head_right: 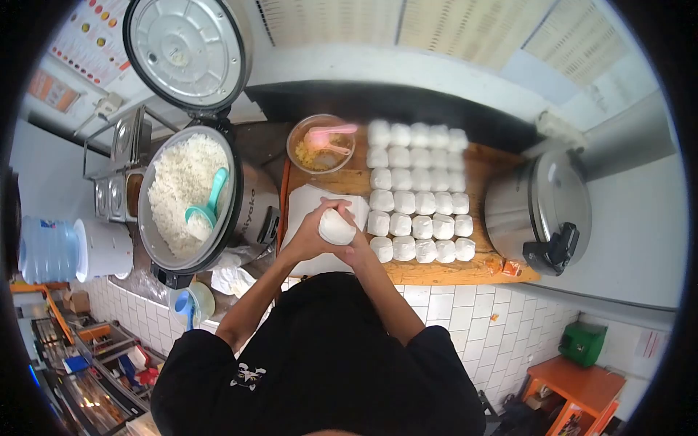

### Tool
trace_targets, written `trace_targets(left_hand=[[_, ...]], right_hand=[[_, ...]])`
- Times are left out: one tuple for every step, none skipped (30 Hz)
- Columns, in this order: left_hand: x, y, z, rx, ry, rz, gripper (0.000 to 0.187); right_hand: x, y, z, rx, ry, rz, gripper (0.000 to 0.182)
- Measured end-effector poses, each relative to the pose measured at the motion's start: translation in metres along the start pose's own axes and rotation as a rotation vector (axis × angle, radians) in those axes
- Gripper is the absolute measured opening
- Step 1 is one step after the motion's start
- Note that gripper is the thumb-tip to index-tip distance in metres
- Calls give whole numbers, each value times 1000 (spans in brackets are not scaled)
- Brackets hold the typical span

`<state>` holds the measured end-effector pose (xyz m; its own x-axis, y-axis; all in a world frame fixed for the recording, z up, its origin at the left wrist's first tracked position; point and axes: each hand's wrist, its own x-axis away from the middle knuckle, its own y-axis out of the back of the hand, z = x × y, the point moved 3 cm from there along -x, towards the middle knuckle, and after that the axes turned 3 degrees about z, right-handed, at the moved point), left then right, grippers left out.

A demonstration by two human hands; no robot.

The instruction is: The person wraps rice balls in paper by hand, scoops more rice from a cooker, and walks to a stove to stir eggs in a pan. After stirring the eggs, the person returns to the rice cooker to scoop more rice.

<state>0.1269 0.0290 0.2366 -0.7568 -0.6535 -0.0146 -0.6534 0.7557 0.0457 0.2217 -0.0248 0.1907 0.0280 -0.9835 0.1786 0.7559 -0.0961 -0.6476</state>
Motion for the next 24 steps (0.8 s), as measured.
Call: trace_targets(left_hand=[[-3, -3, -4, -53, 26, 25, 78], [-8, -6, -6, -105, 51, 46, 75], [-12, -11, 3, -108, 55, 54, 75], [-16, -14, 20, -11, 122, -36, 73], [-22, -17, 37, 84, 185, -128, 70], [-28, -21, 41, 208, 257, -182, 66], [-34, -31, 39, 202, 255, -179, 66], [-40, -43, 36, 233, 209, -222, 63], [-45, -51, 29, 267, 171, -262, 61], [-48, -58, 12, 253, 206, -212, 60], [-60, -58, 19, 249, 202, -205, 60], [-67, -60, 34, 253, 246, -217, 58], [-68, -65, 48, 264, 302, -233, 57], [-80, -62, 60, 245, 274, -218, 53], [-94, -61, 76, 245, 278, -215, 53], [-108, -58, 98, 436, 366, -239, 50], [-124, -54, 118, 624, 447, -264, 48], [-144, -53, 133, 816, 514, -265, 41], [-160, -49, 153, 817, 515, -270, 41], [-173, -49, 177, 898, 465, -217, 36], [-187, -48, 207, 977, 411, -163, 32], [-200, -45, 246, 929, 319, -96, 29], [-211, -46, 234, 931, 322, -104, 29], [-221, -45, 209, 712, 352, -231, 31]], right_hand=[[1, 2, -1, 225, 47, 23, 64], [3, 4, -2, 449, 100, 33, 63], [2, 14, -11, 178, 197, -102, 58], [3, 19, -12, -95, 290, -236, 55], [3, 26, -7, -99, 293, -239, 55], [3, 33, 8, -144, 290, -368, 53], [4, 34, 24, -189, 285, -496, 52], [6, 21, 33, -42, 257, -444, 52], [7, 26, 35, -48, 260, -452, 52], [9, 30, 38, 183, 240, -455, 53], [6, 36, 44, 416, 228, -446, 54], [16, 68, 30, 512, 282, -651, 53], [13, 69, 34, 512, 264, -657, 53], [-3, 68, 41, 499, 273, -583, 49], [-18, 70, 49, 483, 285, -511, 47], [-29, 92, 43, 486, 219, -565, 46], [-39, 114, 37, 482, 222, -563, 46], [-51, 136, 34, 730, 251, -578, 51], [-58, 152, 35, 980, 274, -591, 57], [-68, 167, 41, 808, 226, -637, 67], [-80, 183, 45, 810, 219, -633, 67], [-93, 201, 47, 834, 226, -650, 67], [-106, 215, 50, 857, 233, -666, 68], [-116, 217, 59, 761, 166, -695, 67]])
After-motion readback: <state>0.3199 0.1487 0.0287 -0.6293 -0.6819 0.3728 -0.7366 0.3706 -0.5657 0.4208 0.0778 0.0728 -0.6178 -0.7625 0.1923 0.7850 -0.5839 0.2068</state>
